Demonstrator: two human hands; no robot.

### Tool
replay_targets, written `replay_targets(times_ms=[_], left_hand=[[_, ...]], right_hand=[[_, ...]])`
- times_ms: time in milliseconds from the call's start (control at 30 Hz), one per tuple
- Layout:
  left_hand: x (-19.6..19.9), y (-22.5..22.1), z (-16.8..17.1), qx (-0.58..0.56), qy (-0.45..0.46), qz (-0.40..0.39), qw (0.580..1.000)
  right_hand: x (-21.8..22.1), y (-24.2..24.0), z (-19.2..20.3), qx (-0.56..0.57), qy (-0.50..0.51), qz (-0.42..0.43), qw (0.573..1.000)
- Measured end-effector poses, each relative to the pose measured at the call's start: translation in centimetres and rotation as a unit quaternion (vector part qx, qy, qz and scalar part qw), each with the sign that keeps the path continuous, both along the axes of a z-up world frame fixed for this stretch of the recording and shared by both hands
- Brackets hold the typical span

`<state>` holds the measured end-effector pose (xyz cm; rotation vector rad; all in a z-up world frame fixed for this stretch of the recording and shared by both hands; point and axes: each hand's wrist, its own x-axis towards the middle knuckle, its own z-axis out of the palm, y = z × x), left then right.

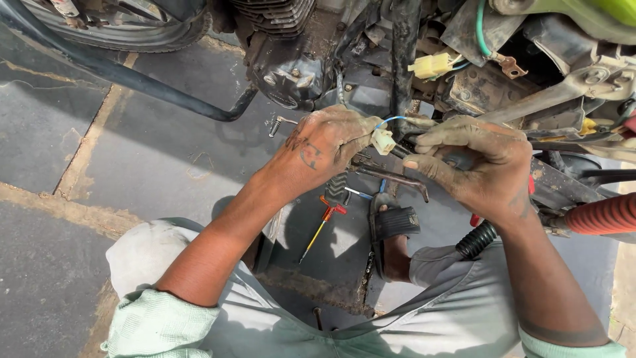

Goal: The person sits on the ground beside a motorcycle and repairs a wiring connector in the bike's frame. They use red-handled pliers to grip and reposition the connector and wires, then work the connector and terminals by hand, separating and rejoining the plastic connector pieces.

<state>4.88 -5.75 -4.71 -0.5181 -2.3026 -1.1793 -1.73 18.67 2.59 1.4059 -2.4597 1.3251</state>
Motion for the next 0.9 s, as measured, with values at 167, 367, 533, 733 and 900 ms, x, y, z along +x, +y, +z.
replay_targets(times_ms=[167,367,533,733,900], left_hand=[[-0.2,0.6,0.7,0.017,-0.014,-0.027,0.999],[-0.3,0.8,0.3,0.048,-0.032,-0.056,0.997],[0.1,0.8,1.4,0.044,-0.037,-0.039,0.998],[-0.2,1.0,0.2,0.077,0.025,-0.011,0.997],[-0.2,1.1,0.1,0.078,-0.010,-0.008,0.997]], right_hand=[[0.8,-0.6,0.5,-0.017,0.071,-0.051,0.996],[0.8,-1.3,-0.5,0.021,0.082,-0.023,0.996],[0.1,-0.5,-2.5,0.008,0.007,-0.053,0.999],[0.1,-0.6,-1.6,-0.124,-0.334,-0.068,0.932],[1.3,0.5,-2.3,-0.036,0.165,-0.153,0.974]])
